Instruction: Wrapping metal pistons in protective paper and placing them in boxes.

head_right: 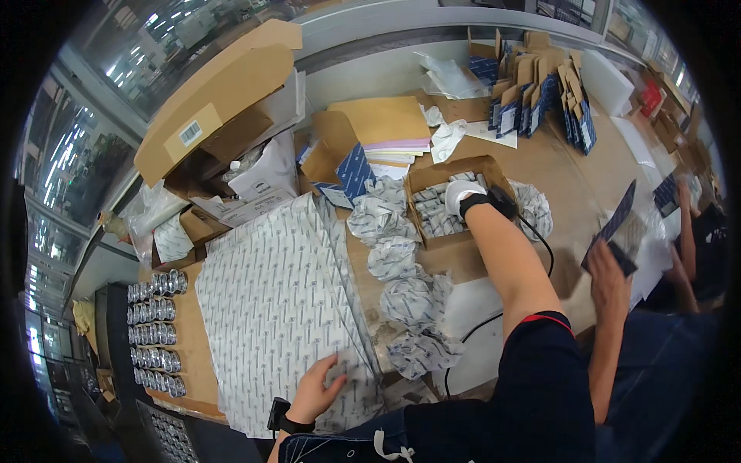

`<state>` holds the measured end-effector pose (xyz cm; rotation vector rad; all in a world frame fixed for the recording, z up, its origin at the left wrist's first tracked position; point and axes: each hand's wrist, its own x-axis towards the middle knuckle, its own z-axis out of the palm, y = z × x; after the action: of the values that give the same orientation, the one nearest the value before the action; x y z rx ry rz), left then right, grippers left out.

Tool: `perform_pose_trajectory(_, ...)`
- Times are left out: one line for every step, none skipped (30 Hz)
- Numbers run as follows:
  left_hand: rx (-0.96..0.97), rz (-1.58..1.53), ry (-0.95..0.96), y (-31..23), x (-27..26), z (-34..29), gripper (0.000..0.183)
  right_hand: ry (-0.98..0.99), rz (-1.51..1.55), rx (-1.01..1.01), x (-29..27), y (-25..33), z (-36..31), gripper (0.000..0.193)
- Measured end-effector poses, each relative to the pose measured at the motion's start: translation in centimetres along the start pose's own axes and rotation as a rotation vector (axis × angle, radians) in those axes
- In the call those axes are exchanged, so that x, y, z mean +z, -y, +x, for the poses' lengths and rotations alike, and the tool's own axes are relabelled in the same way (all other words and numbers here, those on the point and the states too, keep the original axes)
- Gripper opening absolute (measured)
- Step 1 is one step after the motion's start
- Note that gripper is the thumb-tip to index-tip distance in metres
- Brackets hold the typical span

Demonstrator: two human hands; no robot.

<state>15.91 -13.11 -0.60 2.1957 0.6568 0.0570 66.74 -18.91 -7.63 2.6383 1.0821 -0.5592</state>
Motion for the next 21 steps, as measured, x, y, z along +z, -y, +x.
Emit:
perform_pose_trajectory(-0.006,-0.005,-0.010,0.0,-0.1,-0.3,0.044,-0.067,-0.003,0.022,0.6,-0.3,0.4,0.044)
perform_pose_trajectory(-0.027,0.003,-0.019,0.0,-0.3,-0.7,0.043,-0.122,0.039,0.021,0.7,-0.5,0.0,0.043)
perform_pose_trajectory(-0.051,0.013,-0.027,0.2,-0.5,-1.2,0.042,-0.123,0.033,0.009,-0.5,0.1,-0.9,0.043)
perform_pose_trajectory(-0.057,0.011,-0.035,0.3,-0.6,-1.6,0.042,-0.142,0.105,0.025,-1.9,0.4,-2.0,0.040)
perform_pose_trajectory(-0.067,-0.002,-0.063,0.5,-0.6,-2.2,0.041,-0.163,0.178,0.041,-3.6,0.7,-3.5,0.038)
perform_pose_trajectory(-0.084,-0.020,-0.078,0.9,-0.5,-2.1,0.041,-0.279,0.350,0.051,-4.1,1.0,-4.7,0.033)
perform_pose_trajectory(-0.091,-0.027,-0.073,1.4,-0.5,-1.9,0.041,-0.373,0.426,-0.081,-3.0,-0.1,-3.4,0.030)
perform_pose_trajectory(-0.090,-0.010,-0.084,2.0,-0.4,-2.1,0.041,-0.388,0.526,-0.144,-4.3,0.9,-4.6,0.029)
perform_pose_trajectory(-0.093,0.006,-0.098,2.4,-0.1,-2.3,0.041,-0.401,0.626,-0.211,-6.6,2.5,-6.7,0.028)
perform_pose_trajectory(-0.097,0.003,-0.102,2.5,0.2,-2.3,0.041,-0.399,0.621,-0.216,-8.5,4.1,-8.7,0.028)
perform_pose_trajectory(-0.083,0.039,-0.094,2.4,0.4,-2.2,0.041,-0.415,0.623,-0.310,-10.3,6.2,-10.5,0.029)
perform_pose_trajectory(-0.060,0.074,-0.078,2.4,0.5,-1.9,0.041,-0.433,0.624,-0.392,-11.5,8.1,-11.8,0.029)
perform_pose_trajectory(-0.063,0.073,-0.080,2.2,0.8,-1.6,0.041,-0.502,0.504,-0.427,-12.1,9.9,-12.2,0.029)
perform_pose_trajectory(-0.032,0.048,-0.092,2.1,1.1,-1.3,0.041,-0.427,0.477,-0.484,-12.9,12.0,-12.8,0.025)
perform_pose_trajectory(0.016,0.025,-0.090,1.8,1.3,-0.7,0.041,-0.480,0.401,-0.569,-11.5,12.9,-11.7,0.021)
perform_pose_trajectory(0.025,0.027,-0.074,1.3,1.2,-0.5,0.040,-0.434,0.262,-0.536,-10.1,14.1,-10.4,0.020)
perform_pose_trajectory(0.023,0.026,-0.077,1.1,1.1,-0.5,0.040,-0.385,0.123,-0.510,-8.8,15.5,-9.1,0.019)
perform_pose_trajectory(0.037,0.027,-0.083,1.0,0.9,-0.5,0.040,-0.328,0.046,-0.405,-7.1,16.4,-8.2,0.021)
perform_pose_trajectory(0.048,0.029,-0.090,1.1,0.7,-0.6,0.040,-0.270,-0.029,-0.305,-6.2,17.3,-7.7,0.022)
perform_pose_trajectory(0.042,0.027,-0.095,1.5,0.7,-1.0,0.040,-0.164,-0.014,-0.254,-7.3,17.7,-8.3,0.030)
perform_pose_trajectory(0.019,0.029,-0.123,2.0,0.6,-1.8,0.040,-0.163,-0.019,-0.260,-7.1,17.4,-7.7,0.030)
